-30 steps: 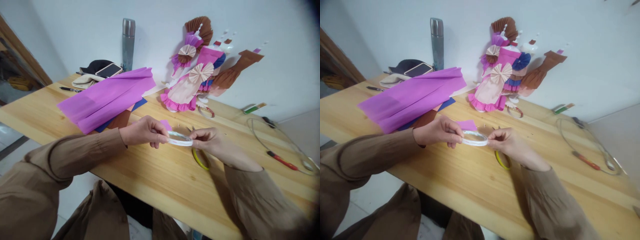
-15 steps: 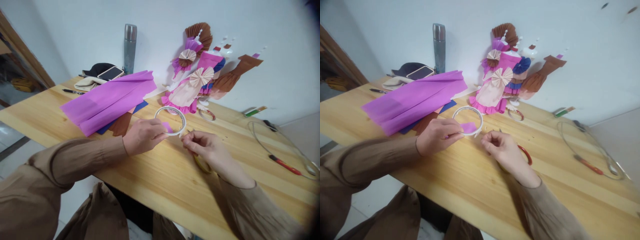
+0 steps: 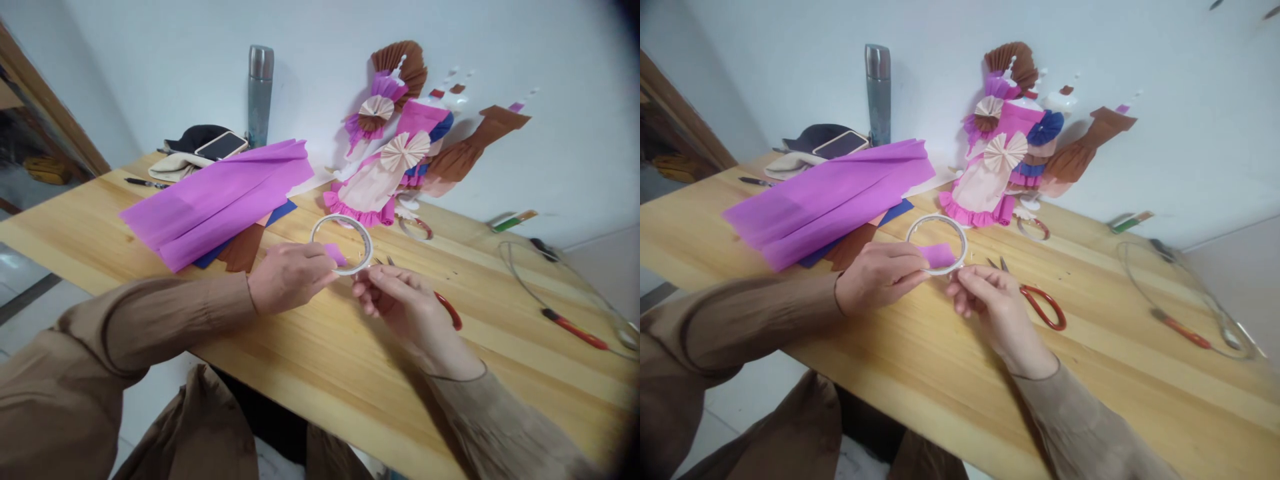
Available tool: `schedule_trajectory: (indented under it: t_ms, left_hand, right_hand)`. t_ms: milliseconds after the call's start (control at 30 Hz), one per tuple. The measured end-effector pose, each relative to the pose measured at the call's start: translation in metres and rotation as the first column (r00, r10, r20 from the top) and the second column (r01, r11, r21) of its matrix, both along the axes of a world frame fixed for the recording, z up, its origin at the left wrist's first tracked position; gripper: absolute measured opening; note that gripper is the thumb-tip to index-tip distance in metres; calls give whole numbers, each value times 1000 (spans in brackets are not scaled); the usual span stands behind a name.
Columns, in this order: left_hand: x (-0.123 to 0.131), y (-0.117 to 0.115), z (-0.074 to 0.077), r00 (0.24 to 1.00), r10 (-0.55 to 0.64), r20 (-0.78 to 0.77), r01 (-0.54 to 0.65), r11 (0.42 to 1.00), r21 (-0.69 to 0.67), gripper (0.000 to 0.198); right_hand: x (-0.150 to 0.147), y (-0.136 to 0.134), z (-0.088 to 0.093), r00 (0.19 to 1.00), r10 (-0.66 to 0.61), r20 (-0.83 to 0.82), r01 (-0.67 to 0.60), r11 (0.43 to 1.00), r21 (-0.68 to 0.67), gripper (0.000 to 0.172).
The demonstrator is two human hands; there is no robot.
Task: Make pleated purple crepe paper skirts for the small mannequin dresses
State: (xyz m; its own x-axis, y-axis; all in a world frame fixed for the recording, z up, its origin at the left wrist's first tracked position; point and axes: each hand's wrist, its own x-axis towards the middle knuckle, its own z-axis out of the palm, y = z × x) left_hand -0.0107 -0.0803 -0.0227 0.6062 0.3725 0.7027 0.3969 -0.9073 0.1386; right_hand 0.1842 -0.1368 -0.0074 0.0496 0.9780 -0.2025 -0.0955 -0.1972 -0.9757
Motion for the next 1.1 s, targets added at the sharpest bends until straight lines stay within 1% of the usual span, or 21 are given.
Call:
schedule_trajectory:
  t_ms: [100,200,267,333,433,500,567,633,733,800,867,967,1100]
  left_hand:
    - [1,0,0,1000,-11,9,11,998,-54,26]
    - [2,0,-2,1000,1,28,2,995,-100,27]
    - [2,-1,-2,999,13,34,-9,992,-126,25]
    - [3,-1,-3,999,18,38,-12,989,-150,21]
    - [4,-2,-5,997,26,66,-15,987,-161,19]
    - [5,-2,-5,996,25,84,-12,989,-148,20]
    - [6,-3,-5,996,18,91,-5,991,-137,22]
    - [6,-3,-5,995,13,97,2,988,-155,22]
    - [6,-2,-3,991,4,135,30,968,-250,20]
    - [6,0,-2,985,-13,171,69,945,-320,19]
    - [6,2,0,980,-34,195,106,922,-373,21]
    - [6,5,1,977,-53,206,140,888,-437,22]
    - [5,6,2,973,-59,222,163,859,-485,19]
  right_hand:
    - [-1,0,-2,1000,-23,5,23,1000,1,38]
    - [-1,0,-5,995,-79,67,77,997,31,33]
    - [-2,-1,-6,980,-123,155,111,990,86,29]
    - [-3,-3,-5,945,-174,278,129,977,170,25]
    - [-5,-6,-3,871,-238,430,109,946,304,23]
    - [-6,-8,-2,847,-257,465,85,929,360,22]
    - [-6,-9,-2,846,-254,468,76,928,366,22]
    - [-4,-8,-4,872,-241,426,91,935,342,21]
    - [2,-6,-8,939,-197,282,116,953,281,20]
    - [5,-5,-10,959,-181,219,122,958,258,19]
    - [8,-4,-10,954,-192,229,129,955,266,16]
    - [10,-3,-7,922,-231,310,127,938,321,14]
    - [13,0,-2,874,-298,384,142,911,386,17]
